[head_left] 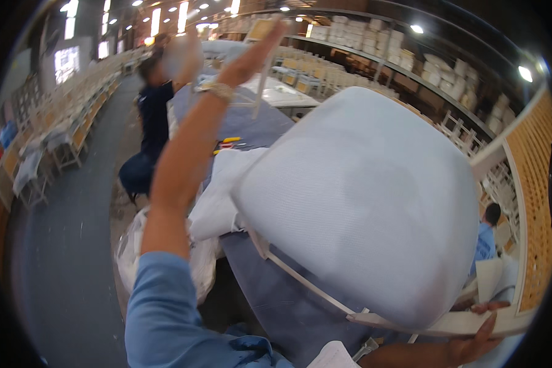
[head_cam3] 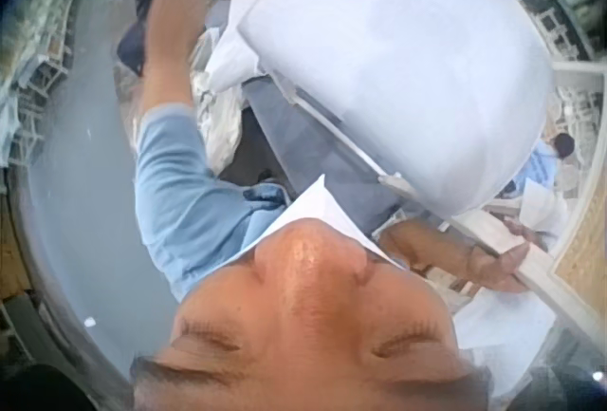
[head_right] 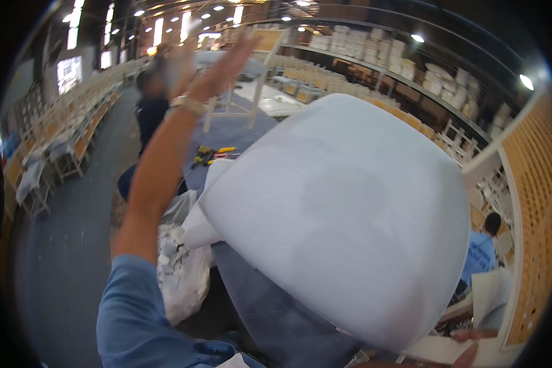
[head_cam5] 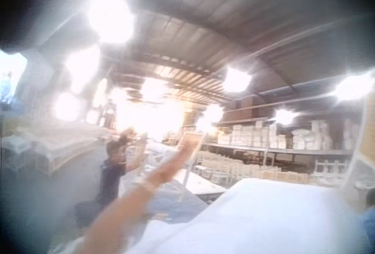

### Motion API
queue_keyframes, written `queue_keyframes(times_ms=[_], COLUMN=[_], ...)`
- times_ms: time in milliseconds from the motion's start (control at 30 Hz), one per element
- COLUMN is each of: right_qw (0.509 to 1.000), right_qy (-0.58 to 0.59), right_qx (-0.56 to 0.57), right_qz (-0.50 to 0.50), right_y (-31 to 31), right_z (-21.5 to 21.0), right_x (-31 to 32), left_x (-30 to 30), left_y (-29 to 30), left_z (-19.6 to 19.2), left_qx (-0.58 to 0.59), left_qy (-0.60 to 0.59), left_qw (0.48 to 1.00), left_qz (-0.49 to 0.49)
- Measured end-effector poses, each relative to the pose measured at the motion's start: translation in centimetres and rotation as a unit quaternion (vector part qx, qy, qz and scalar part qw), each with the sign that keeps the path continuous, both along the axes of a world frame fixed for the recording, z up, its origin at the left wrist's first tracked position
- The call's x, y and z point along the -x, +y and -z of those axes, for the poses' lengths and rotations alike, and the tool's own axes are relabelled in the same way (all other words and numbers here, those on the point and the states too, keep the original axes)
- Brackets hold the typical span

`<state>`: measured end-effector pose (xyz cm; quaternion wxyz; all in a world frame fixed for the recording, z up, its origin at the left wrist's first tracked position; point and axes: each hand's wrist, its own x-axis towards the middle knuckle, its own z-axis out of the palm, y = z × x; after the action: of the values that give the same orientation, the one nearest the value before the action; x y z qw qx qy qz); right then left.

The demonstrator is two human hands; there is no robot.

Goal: The person staples light blue fabric onto the underside of a white wooden chair frame using a pneumatic staple gun. They repeatedly reposition the chair, pull the fabric taut, and apply staples along the edges. The person also uses a yellow utility knife to trim excess fabric and adjusts the chair orientation multiple times.

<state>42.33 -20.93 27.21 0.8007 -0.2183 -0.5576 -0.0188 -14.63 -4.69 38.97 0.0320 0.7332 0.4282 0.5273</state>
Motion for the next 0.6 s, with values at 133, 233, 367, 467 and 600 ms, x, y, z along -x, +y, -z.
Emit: queue_keyframes(times_ms=[133,233,367,467,600], right_qw=[0.999,0.998,0.997,0.923,0.908], right_qy=[-0.023,-0.041,-0.043,-0.329,-0.358], right_qx=[-0.045,-0.044,-0.042,-0.112,-0.064], right_qz=[0.017,0.031,0.042,0.166,0.21], right_y=[-1.1,-1.0,0.2,2.9,9.1], right_z=[-0.9,-0.4,-0.8,-0.5,0.4], right_x=[1.8,1.9,2.1,-7.5,-10.1], left_x=[-1.1,-5.7,-8.2,-6.7,-7.7], left_y=[6.5,3.2,4.6,6.1,5.2], left_z=[5.5,1.4,4.0,5.7,12.6], left_qx=[0.049,0.068,0.083,0.004,0.21], left_qy=[0.083,0.051,0.157,0.242,-0.374], left_qw=[0.991,0.996,0.984,0.968,0.789], left_qz=[-0.091,0.036,-0.008,0.066,0.44])
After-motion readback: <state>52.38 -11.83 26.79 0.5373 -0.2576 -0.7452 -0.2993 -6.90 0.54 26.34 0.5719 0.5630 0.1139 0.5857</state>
